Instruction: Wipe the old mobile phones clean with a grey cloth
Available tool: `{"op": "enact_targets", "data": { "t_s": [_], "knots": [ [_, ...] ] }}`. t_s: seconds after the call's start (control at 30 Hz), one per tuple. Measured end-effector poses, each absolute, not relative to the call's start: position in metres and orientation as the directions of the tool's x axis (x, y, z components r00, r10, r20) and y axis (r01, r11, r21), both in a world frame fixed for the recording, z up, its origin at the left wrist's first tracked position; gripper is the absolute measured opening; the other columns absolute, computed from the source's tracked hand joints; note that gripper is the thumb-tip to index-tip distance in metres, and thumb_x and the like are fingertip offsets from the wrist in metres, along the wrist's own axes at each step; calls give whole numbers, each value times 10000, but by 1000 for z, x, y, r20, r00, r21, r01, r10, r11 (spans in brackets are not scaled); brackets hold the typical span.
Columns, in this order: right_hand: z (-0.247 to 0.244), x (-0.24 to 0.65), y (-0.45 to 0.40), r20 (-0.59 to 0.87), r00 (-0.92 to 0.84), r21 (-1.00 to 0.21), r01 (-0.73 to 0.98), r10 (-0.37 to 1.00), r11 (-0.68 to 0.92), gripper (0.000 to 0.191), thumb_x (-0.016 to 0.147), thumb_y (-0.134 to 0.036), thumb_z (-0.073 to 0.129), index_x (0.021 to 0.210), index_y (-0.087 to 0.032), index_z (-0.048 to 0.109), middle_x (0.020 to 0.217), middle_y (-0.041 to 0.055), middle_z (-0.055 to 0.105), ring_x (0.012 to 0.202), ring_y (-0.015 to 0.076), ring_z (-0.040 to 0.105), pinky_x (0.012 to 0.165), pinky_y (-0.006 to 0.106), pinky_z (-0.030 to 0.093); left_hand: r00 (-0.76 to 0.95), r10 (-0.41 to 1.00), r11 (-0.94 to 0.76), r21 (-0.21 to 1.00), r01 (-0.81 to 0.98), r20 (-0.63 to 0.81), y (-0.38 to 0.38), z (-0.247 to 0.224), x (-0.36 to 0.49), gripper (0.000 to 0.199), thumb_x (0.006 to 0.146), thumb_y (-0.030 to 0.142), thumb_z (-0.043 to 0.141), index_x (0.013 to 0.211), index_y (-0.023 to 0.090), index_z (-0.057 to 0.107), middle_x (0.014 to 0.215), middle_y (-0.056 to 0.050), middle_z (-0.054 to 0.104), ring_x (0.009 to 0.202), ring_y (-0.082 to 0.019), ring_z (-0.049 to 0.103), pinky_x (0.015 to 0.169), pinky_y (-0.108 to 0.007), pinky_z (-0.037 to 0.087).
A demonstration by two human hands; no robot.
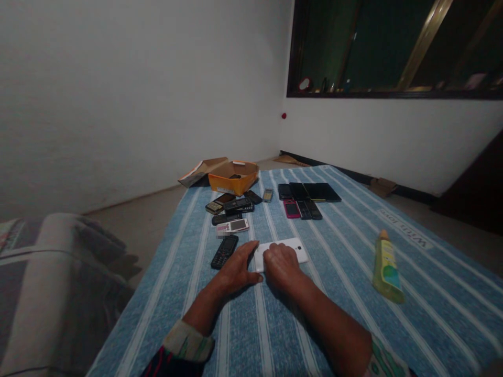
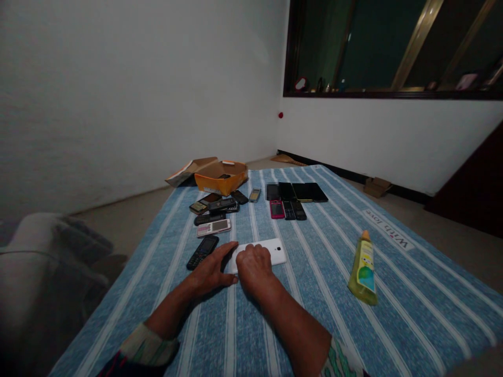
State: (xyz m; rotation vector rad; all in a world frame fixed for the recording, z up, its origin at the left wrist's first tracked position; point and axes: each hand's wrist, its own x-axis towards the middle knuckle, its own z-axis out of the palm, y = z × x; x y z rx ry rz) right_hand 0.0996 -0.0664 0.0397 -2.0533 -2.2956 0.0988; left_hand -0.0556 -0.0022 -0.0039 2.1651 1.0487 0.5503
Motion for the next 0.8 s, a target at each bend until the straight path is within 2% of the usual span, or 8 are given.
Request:
{"op": "enact_targets", "data": {
  "t_s": [0.1,0.3,0.47,0.8],
  "knots": [
    [41,94,-59,3,-124,-99,987,992,124,255,847,-243,629,1064,-122,688,1029,173,681,1021,264,640,834,343,471,594,799,-470,715,517,96,-2,-5,-56,859,571,176,784,1369,151,468,1443,-163,494,1346,-333,442,1161,-508,301],
    [46,100,-43,16,-48,-86,995,999,49,278,923,-146,461,1068,-132,699,1021,174,692,1025,248,654,824,325,477,582,809,-451,724,522,85,-4,0,-55,882,542,154,800,1362,159,475,1429,-158,509,1339,-333,447,1163,-520,286],
    [44,115,-53,-2,-14,-57,998,1000,14,297,902,-99,447,1040,-122,709,1004,190,690,1008,266,660,800,336,481,584,807,-459,718,523,90,-4,0,-55,873,543,170,807,1355,190,489,1428,-134,514,1324,-337,462,1151,-534,302],
    [34,104,-83,-2,-111,-111,988,994,110,235,892,-161,493,992,-135,703,981,166,677,1015,268,637,814,347,462,584,807,-454,723,521,86,-4,-2,-55,864,557,152,797,1361,194,485,1437,-130,504,1333,-322,452,1146,-521,313]
  ]
}}
